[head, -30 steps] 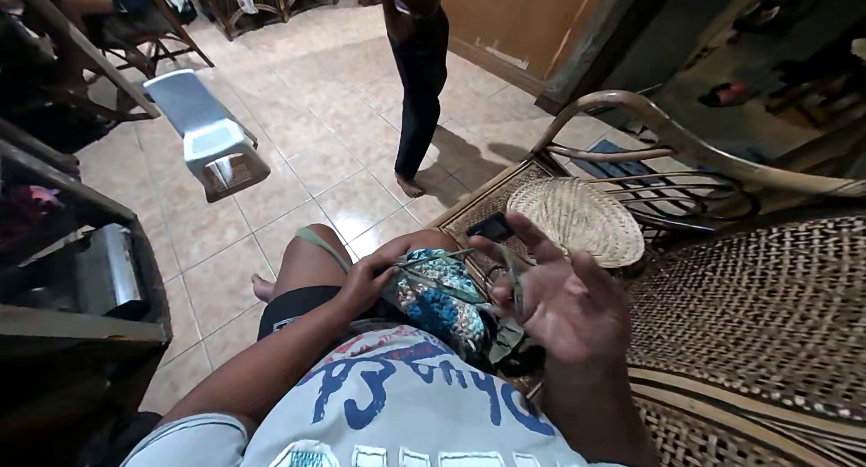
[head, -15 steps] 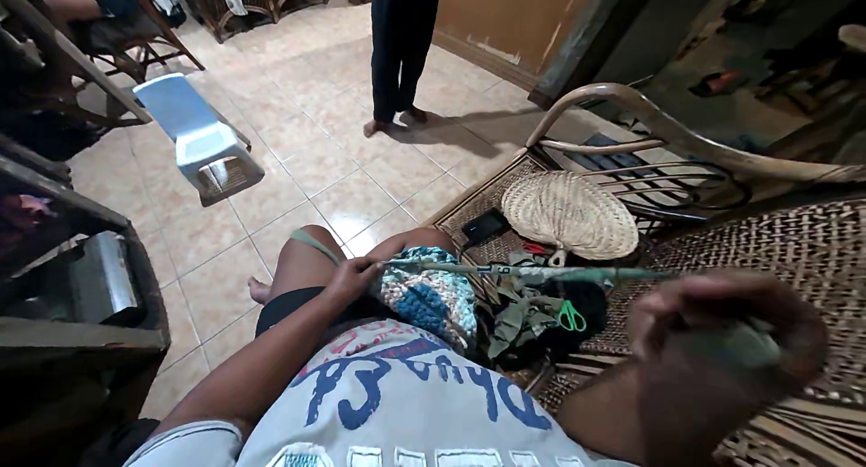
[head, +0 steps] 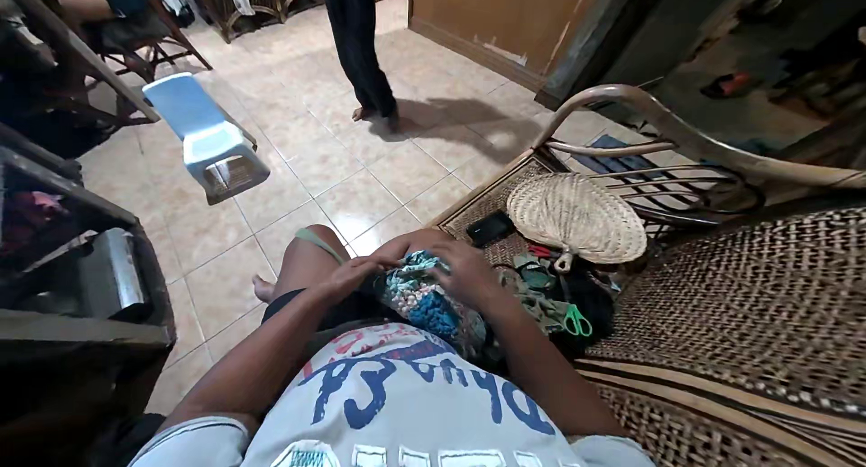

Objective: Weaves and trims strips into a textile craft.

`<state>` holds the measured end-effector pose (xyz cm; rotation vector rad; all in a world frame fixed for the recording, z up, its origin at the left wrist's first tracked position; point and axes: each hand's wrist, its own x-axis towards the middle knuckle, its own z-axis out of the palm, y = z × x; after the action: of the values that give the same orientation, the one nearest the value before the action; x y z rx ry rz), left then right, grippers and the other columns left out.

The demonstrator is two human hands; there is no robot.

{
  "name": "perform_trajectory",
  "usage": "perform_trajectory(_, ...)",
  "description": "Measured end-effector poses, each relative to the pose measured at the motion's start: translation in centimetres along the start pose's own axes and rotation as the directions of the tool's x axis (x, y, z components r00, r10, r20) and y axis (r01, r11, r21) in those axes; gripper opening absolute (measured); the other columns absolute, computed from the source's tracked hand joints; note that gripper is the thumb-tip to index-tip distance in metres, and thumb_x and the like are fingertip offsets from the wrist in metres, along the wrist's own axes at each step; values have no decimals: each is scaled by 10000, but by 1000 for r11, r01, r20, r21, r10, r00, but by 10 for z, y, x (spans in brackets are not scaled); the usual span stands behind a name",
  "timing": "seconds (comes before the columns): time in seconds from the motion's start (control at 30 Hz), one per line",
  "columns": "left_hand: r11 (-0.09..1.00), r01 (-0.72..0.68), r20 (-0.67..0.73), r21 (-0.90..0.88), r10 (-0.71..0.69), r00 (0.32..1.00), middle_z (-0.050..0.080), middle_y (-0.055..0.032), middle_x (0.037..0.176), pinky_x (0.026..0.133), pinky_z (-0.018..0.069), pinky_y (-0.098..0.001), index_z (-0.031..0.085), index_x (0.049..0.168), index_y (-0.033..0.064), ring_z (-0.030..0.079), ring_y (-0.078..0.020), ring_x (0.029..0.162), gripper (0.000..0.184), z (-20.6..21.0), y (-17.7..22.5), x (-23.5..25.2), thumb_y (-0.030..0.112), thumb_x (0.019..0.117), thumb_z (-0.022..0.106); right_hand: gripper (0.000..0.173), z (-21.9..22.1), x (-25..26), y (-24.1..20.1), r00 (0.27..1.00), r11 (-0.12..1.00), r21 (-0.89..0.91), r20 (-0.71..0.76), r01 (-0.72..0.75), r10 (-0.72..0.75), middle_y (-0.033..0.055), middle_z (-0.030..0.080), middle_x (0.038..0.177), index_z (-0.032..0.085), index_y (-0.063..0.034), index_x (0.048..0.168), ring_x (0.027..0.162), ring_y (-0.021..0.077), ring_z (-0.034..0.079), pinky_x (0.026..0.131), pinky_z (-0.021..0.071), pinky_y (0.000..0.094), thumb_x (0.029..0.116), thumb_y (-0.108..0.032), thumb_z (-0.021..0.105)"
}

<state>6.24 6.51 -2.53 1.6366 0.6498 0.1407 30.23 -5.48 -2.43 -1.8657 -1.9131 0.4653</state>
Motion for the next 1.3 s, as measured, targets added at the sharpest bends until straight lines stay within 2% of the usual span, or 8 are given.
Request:
perform_trajectory(0.13,910,-55,175,411,-20,984,662,-163,1224,928,528,-399,563,1413,34,648,-209,1031,475,-21,19,-1,17,942,623,422,27,31,-20,946,973,160,255,163,-201,178,670,1255,645,-36,1329,1249,335,589,1129,379,548,1046,-340,572)
perform_trajectory(0.2,782,-114,-5,613,149,989,696,-172,1137,909,550,-482,643,1326,34,680,-278,994,382,-26,23,-1,13,944,650,366,29,38,-16,920,958,255,326,134,-215,202,698,1135,664,7,1255,1107,329,656,1042,459,541,1052,-282,569)
perform_trajectory(0.3,626,16,-356,780,423,833,641,-249,1235,1011,473,-623,665,1254,9,606,-435,1175,333,-42,16,5,115,940,702,322,28,34,-10,934,925,371,298,75,-196,195,690,1058,667,30,1206,980,275,672,940,528,459,1046,-236,580)
perform_trajectory(0.4,557,133,-278,820,184,943,714,-170,984,890,525,-633,754,967,58,684,-369,983,326,-50,3,-7,361,992,639,316,27,28,-6,949,904,426,272,27,-157,186,674,1018,665,54,1127,936,236,652,903,528,414,1045,-239,580)
perform_trajectory(0.53,796,101,93,597,-193,977,678,-229,1143,1004,452,-591,667,1248,4,641,-345,1106,495,-17,3,-18,423,1081,463,308,29,27,-4,952,886,463,274,-10,-133,167,681,1028,672,44,1137,934,200,650,902,528,392,1036,-237,596)
perform_trajectory(0.67,968,27,-116,251,2,993,694,-149,1104,956,525,-390,674,1191,-33,663,-159,992,331,7,-11,-10,235,1065,526,316,29,27,-6,954,890,455,264,9,-144,161,674,1007,674,40,1121,901,198,635,872,522,395,1041,-252,586)
perform_trajectory(0.83,982,-11,-245,-187,-36,969,680,-37,972,781,556,-271,642,1157,-19,642,-68,829,212,22,-11,-1,128,1004,628,463,20,28,-10,962,849,507,274,-147,3,108,652,875,698,41,1032,792,134,598,791,514,364,1108,-330,432)
perform_trajectory(1.3,968,-246,-318,-43,220,922,639,-100,1030,831,578,-298,535,1135,-43,660,-113,890,332,36,-13,2,5,874,735,167,32,37,-26,943,460,829,225,-317,245,49,638,861,645,4,999,759,98,606,742,540,292,983,-158,682)
